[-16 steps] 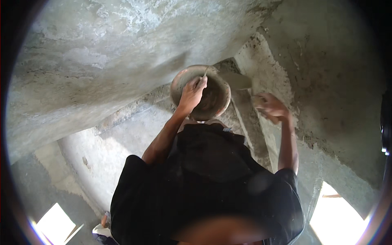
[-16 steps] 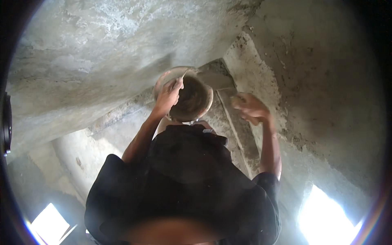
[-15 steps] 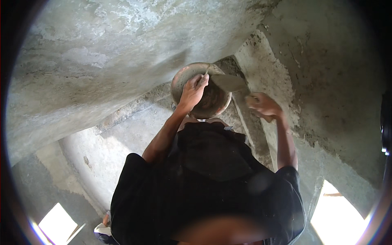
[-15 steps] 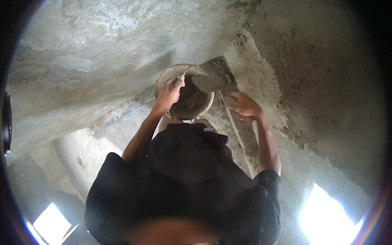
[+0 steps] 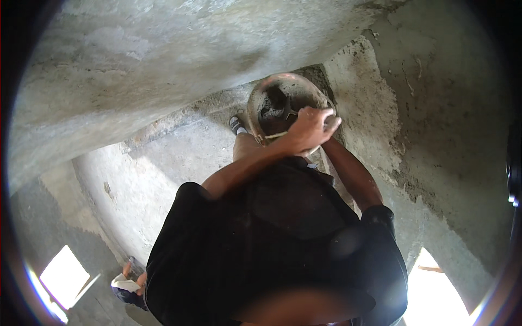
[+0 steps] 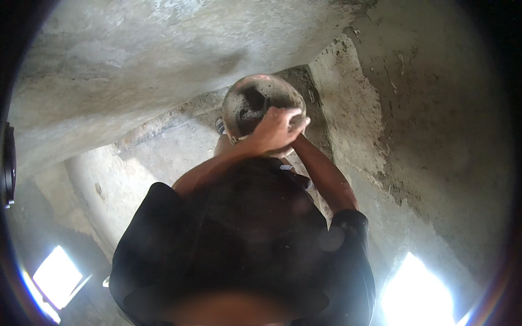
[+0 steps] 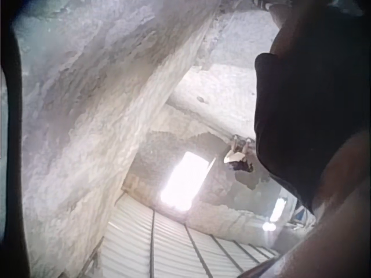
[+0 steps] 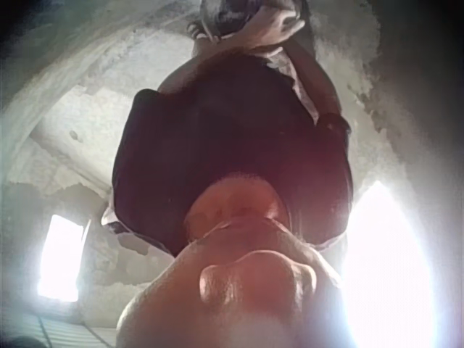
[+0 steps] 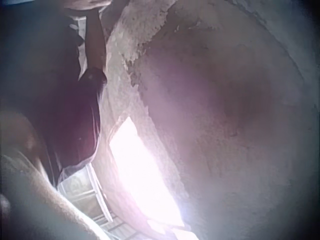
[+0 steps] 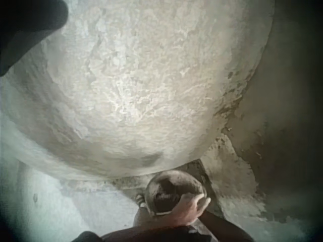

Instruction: The person repeatedly scoops mortar from a bucket using a trowel, applies it onto the wall and ceiling, and smooths the surface with a float.

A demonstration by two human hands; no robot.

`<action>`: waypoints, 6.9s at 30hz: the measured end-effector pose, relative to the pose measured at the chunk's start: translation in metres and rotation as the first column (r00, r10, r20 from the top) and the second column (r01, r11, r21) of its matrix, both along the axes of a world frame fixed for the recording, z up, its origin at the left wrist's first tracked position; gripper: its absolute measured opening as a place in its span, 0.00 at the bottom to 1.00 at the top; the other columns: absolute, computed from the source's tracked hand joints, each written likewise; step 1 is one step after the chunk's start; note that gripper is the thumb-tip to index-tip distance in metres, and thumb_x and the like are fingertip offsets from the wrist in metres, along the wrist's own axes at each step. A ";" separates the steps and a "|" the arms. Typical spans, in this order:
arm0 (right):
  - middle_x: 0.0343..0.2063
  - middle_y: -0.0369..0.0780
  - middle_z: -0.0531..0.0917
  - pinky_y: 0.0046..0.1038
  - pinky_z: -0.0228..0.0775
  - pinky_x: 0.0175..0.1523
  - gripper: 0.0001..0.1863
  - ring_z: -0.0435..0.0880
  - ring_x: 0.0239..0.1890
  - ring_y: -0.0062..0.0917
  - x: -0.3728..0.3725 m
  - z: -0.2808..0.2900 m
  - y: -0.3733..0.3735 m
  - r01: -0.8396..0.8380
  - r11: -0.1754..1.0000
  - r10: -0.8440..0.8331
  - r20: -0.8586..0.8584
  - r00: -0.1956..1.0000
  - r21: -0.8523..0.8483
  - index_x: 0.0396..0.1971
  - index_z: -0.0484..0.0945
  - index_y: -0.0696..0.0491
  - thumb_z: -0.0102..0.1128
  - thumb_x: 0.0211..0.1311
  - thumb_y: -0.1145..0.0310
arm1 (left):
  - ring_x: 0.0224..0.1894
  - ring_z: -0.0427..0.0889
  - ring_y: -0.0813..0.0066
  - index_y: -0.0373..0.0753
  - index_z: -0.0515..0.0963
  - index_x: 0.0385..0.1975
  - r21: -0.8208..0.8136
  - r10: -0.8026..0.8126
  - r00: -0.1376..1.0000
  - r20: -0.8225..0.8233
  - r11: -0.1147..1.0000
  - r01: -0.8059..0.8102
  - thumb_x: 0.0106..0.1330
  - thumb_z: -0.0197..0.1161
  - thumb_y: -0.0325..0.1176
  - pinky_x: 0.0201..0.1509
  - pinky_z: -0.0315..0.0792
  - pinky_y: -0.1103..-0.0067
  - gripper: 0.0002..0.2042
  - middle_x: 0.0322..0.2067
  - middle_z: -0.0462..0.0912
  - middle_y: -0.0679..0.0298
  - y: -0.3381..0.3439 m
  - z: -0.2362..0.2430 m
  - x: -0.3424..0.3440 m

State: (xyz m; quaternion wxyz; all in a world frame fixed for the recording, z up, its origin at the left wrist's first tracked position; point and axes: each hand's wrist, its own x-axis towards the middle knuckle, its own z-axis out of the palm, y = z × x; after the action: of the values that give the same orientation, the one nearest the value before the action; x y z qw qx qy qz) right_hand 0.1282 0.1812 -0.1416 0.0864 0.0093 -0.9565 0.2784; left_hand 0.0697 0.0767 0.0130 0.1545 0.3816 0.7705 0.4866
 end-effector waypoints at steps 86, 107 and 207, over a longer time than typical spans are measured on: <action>0.27 0.36 0.76 0.14 0.71 0.23 0.27 0.76 0.24 0.16 -0.003 0.402 0.231 0.033 0.438 -0.215 -0.069 0.974 -0.898 0.46 0.69 0.56 0.51 0.57 0.48 | 0.35 0.76 0.67 0.34 0.74 0.25 -0.182 0.191 0.930 0.314 0.974 -0.138 0.67 0.44 0.47 0.43 0.65 0.78 0.21 0.25 0.77 0.59 -0.045 -0.024 -0.087; 0.42 0.40 0.75 0.31 0.62 0.52 0.17 0.71 0.47 0.31 -0.044 0.017 -0.025 0.054 0.987 -0.150 0.727 0.671 0.154 0.46 0.71 0.49 0.43 0.59 0.61 | 0.19 0.77 0.54 0.33 0.76 0.27 -0.059 0.089 0.990 -0.113 0.994 -0.096 0.58 0.59 0.43 0.25 0.71 0.68 0.16 0.15 0.76 0.51 0.013 0.005 -0.060; 0.35 0.39 0.80 0.34 0.71 0.33 0.12 0.80 0.33 0.29 0.001 -0.059 -0.002 -0.105 0.838 -0.182 0.455 0.872 0.536 0.37 0.77 0.50 0.54 0.51 0.67 | 0.12 0.69 0.76 0.36 0.77 0.27 0.062 -0.114 0.989 0.089 0.992 0.109 0.59 0.59 0.42 0.17 0.63 0.76 0.13 0.12 0.73 0.61 0.034 0.011 -0.014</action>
State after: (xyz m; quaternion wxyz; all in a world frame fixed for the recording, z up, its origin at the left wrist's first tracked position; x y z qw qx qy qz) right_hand 0.1294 0.1790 -0.2003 -0.1583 -0.0569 -0.9856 -0.0136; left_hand 0.0553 0.1112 0.0236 0.2060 0.4054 0.7257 0.5163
